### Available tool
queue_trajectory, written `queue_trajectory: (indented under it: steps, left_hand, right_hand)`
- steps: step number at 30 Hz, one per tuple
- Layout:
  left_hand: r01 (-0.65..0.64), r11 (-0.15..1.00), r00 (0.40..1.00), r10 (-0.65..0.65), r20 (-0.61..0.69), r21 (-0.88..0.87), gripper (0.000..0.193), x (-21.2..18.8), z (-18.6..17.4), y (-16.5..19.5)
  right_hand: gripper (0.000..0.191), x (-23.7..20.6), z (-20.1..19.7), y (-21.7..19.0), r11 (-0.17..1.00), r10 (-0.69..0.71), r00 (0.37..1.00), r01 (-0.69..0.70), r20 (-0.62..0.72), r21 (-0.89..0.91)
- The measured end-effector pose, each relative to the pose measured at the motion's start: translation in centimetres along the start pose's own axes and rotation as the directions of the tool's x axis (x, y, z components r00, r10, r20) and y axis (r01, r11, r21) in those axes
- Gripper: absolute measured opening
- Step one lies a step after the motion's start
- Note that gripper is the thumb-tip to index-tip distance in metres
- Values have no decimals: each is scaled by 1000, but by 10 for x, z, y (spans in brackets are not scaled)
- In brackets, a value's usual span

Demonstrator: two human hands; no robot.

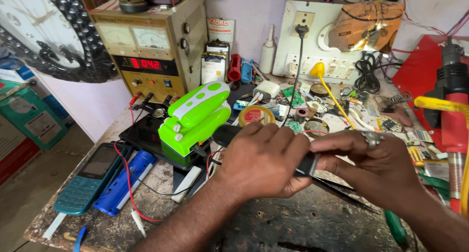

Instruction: The person repairs a black handheld electric trimmer at a cluttered workbench. They open the trimmer body, manipulate its internal components and wiring by hand, then use a screwdriver and tweezers to work on the device and reassemble it.

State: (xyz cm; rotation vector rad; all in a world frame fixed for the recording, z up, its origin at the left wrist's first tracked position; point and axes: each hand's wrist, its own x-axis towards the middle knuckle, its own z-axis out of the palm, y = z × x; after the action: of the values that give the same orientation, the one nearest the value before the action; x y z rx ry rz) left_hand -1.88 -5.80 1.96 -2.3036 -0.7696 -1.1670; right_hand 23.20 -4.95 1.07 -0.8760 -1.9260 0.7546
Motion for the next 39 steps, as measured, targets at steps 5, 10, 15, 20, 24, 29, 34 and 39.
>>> queue_trajectory:
  steps: [5, 10, 15, 20, 24, 29, 34, 39]
  left_hand:
    - [295, 877, 944, -329, -26, -380, 23, -3, 6, 1]
    - [444, 502, 843, -514, 158, -742, 15, -8, 7, -7]
    - [382, 334, 836, -522, 169, -862, 18, -11, 5, -15]
    - [291, 351, 882, -458, 107, -890, 25, -12, 10, -14]
    - [286, 330, 887, -447, 118, -900, 26, -13, 15, -12]
    - [290, 226, 869, -470, 157, -930, 20, -12, 22, -5]
    - [296, 186, 867, -463, 183, -937, 20, -11, 24, -6]
    - [341, 92, 846, -464, 263, -936, 19, -8, 25, 2]
  right_hand:
    - [7, 23, -36, -23, 973, 9, 975, -60, -221, -222]
    - [22, 38, -68, -18, 731, 375, 907, -417, -192, -541]
    - [23, 40, -49, 8, 576, 432, 891, -388, -135, -720]
    - [22, 44, -32, 29, 642, 418, 906, -351, -73, -682]
    - [22, 44, -20, 49, 628, 410, 909, -345, -80, -697]
    - [18, 49, -16, 36, 622, 284, 958, -222, -48, -751]
    - [15, 35, -9, -27, 675, -3, 993, -83, -115, -733]
    - [9, 13, 25, -54, 917, -237, 967, 190, -95, -351]
